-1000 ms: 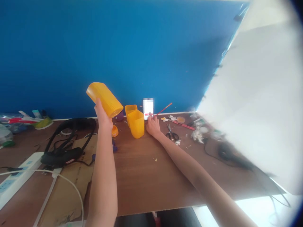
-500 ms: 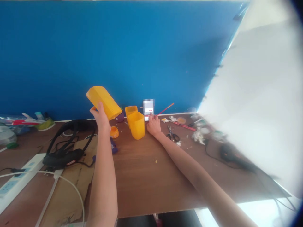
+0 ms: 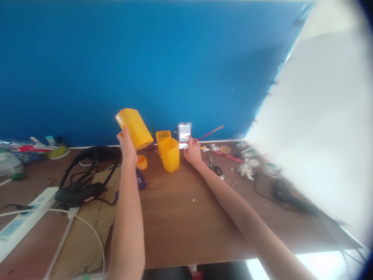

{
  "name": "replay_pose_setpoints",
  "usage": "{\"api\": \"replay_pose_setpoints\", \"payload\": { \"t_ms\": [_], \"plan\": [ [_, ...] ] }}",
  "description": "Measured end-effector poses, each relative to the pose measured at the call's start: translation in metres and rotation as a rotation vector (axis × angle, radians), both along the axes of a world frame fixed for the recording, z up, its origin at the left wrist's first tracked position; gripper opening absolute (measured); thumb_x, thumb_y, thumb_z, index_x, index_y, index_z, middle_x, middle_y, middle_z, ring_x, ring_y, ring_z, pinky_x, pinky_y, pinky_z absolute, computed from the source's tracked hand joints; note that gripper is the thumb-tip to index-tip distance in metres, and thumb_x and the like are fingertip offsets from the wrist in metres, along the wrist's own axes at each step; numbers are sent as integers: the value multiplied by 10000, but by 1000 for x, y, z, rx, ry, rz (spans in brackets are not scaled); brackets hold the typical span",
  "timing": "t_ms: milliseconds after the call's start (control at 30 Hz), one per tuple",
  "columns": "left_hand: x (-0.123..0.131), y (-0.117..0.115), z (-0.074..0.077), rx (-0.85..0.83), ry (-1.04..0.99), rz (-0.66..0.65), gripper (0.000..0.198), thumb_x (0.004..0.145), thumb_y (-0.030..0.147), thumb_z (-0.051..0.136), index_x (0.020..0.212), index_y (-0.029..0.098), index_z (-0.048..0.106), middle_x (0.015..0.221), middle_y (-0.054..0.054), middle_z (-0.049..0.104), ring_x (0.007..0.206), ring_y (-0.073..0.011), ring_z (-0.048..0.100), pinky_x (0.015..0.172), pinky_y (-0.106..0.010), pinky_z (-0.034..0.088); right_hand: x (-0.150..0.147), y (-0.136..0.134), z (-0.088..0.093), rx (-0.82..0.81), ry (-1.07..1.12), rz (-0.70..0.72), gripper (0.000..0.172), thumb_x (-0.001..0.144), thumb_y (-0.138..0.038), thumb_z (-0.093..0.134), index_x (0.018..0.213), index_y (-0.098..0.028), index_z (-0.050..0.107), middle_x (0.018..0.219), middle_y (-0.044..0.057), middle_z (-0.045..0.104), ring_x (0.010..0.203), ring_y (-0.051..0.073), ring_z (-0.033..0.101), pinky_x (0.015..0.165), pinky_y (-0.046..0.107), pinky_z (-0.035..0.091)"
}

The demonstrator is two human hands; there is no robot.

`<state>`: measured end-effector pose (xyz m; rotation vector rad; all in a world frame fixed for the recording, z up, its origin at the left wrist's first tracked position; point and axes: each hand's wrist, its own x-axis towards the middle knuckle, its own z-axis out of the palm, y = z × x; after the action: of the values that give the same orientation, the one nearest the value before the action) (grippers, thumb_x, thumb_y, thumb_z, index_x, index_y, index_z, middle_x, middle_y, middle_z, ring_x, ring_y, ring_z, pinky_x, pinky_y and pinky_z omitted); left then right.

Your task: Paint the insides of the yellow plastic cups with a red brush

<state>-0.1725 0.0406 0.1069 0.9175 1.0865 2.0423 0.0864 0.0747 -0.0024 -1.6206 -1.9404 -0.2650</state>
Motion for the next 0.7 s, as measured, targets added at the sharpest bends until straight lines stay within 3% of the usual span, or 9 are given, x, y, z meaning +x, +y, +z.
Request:
{"api": "replay_pose_setpoints", "payload": {
  "t_ms": [267, 433, 600, 700],
  "plan": [
    [1, -5, 0, -38, -144, -121, 537, 873, 672, 510, 1235, 284, 426, 1357, -81, 526, 1132, -190, 604, 876, -360, 561, 3, 1, 4, 133, 168, -19, 294, 790, -99, 416, 1060, -125, 530, 1388, 202, 532, 1171, 333, 466, 949, 455, 394],
    [-5, -5, -4, -56, -119, 0, 528, 838, 584, 634, 1145, 236, 383, 1276, -115, 567, 1059, -189, 641, 919, -392, 550, 19, 1, 38, 285, 326, -66, 142, 888, -165, 382, 995, -163, 476, 1191, 199, 618, 1077, 311, 520, 923, 450, 405],
    [-16, -4, -18, -71, 200, 215, 773, 690, 450, 803, 1259, 236, 324, 1090, -88, 596, 941, -207, 662, 910, -425, 534, 25, -18, 85, 476, 483, -50, 50, 933, -261, 389, 961, -220, 391, 1098, 144, 606, 1047, 279, 541, 907, 456, 423],
    [-22, -3, -31, -118, 350, 389, 904, 607, 367, 852, 1317, 228, 309, 1121, -86, 552, 1003, -227, 638, 965, -445, 498, 21, -31, 102, 552, 539, 33, 51, 935, -272, 393, 946, -241, 354, 1064, 118, 606, 1032, 247, 563, 889, 430, 447]
  ]
}}
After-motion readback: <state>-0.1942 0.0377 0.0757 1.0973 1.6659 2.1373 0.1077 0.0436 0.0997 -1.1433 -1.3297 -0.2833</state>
